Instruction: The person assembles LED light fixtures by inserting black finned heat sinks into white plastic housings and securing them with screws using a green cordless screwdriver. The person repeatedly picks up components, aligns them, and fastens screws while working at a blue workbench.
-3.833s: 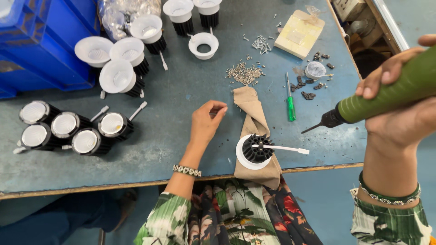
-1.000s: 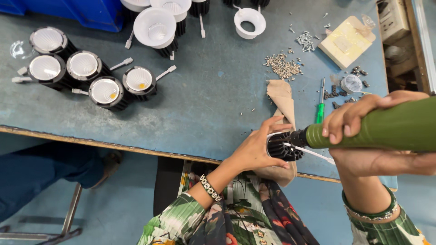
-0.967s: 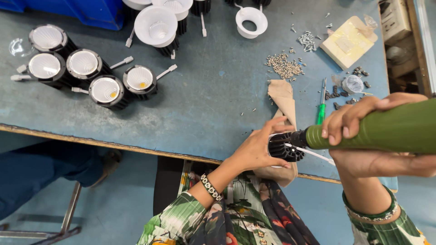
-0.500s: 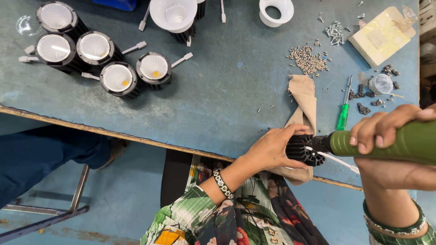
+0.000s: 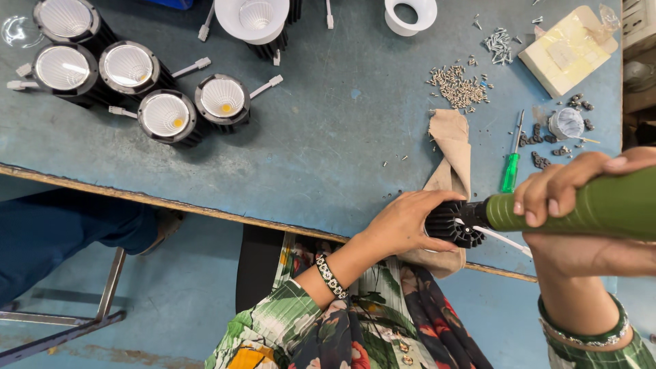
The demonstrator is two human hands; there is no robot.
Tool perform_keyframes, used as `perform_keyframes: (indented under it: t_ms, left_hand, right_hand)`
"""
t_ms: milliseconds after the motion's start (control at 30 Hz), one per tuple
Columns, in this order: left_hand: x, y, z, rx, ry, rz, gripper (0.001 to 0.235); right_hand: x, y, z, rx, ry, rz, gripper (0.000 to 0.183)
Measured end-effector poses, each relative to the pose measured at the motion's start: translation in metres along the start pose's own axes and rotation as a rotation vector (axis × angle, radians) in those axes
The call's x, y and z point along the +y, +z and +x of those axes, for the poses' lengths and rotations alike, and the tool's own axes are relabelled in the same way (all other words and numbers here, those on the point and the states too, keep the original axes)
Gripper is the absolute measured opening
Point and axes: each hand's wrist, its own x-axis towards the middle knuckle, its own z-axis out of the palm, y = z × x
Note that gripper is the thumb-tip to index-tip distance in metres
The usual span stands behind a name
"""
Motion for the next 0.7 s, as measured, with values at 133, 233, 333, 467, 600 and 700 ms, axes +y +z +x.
perform_keyframes:
  t_ms: [133, 233, 333, 467, 600, 700]
  left_hand:
    - [0.000, 0.001, -0.001, -0.011, -0.021, -0.003, 0.077]
    - [-0.001, 0.002, -0.001, -0.009, -0.043, 0.001, 0.078]
    - [0.001, 0.000, -0.001, -0.014, -0.046, -0.038, 0.078]
    - [0.003, -0.001, -0.001, -0.013, -0.054, -0.039, 0.078]
    - [0.005, -0.003, -0.002, -0.003, -0.051, -0.059, 0.076]
    - [0.008, -0.005, -0.001, -0.007, -0.054, -0.062, 0.076]
  right_hand:
    - [0.003, 0.006, 0.003, -0.026, 0.014, -0.017, 0.087]
    - [0.010, 0.009, 0.011, -0.037, 0.032, 0.013, 0.094]
    - [0.011, 0.014, 0.010, -0.047, 0.045, -0.099, 0.103]
    - [0.012, 0.017, 0.013, -0.065, 0.029, -0.061, 0.104]
    - [0.002, 0.007, 0.028, -0.160, -0.037, 0.051, 0.089]
    - [-0.015, -0.007, 0.030, -0.127, -0.086, 0.050, 0.086]
